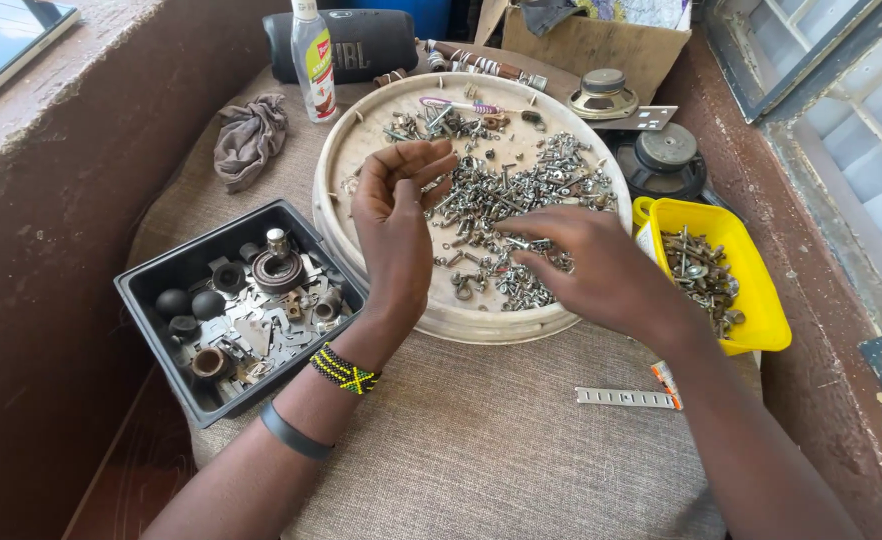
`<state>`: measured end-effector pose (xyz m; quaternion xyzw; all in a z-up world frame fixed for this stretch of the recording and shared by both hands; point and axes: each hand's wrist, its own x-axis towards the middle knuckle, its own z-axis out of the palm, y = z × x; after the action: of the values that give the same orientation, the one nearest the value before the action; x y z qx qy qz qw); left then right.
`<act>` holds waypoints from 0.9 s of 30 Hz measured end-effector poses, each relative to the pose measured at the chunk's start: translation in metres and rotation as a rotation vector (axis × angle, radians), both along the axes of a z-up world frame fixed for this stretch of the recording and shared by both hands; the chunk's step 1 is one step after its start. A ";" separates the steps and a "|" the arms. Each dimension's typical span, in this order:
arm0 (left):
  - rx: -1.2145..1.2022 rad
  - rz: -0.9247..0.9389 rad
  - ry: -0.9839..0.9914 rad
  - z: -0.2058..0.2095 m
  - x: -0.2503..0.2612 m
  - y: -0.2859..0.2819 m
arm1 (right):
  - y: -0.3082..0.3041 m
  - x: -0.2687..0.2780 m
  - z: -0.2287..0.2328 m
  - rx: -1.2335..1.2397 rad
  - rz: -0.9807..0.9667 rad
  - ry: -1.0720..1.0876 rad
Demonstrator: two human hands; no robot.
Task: Sorting various metal screws and small hardware from a large round tray into a smaller yellow plastic bin.
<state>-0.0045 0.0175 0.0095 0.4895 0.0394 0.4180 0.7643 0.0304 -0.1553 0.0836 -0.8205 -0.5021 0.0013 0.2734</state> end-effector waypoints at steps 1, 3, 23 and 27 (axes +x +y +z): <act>-0.001 0.004 0.001 -0.001 0.000 0.000 | 0.009 0.008 -0.007 -0.001 0.004 0.001; 0.026 0.025 0.014 -0.002 0.000 0.001 | 0.029 0.022 -0.020 -0.240 0.059 -0.081; 0.114 0.053 0.167 -0.009 0.006 0.008 | 0.055 0.098 -0.068 -0.574 -0.373 -0.025; 0.129 0.053 0.185 -0.006 0.003 0.009 | 0.061 0.082 -0.056 -0.558 -0.421 -0.177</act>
<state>-0.0014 0.0261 0.0038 0.5731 0.0956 0.3925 0.7130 0.1121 -0.0940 0.0278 -0.9459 -0.3242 0.0110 -0.0111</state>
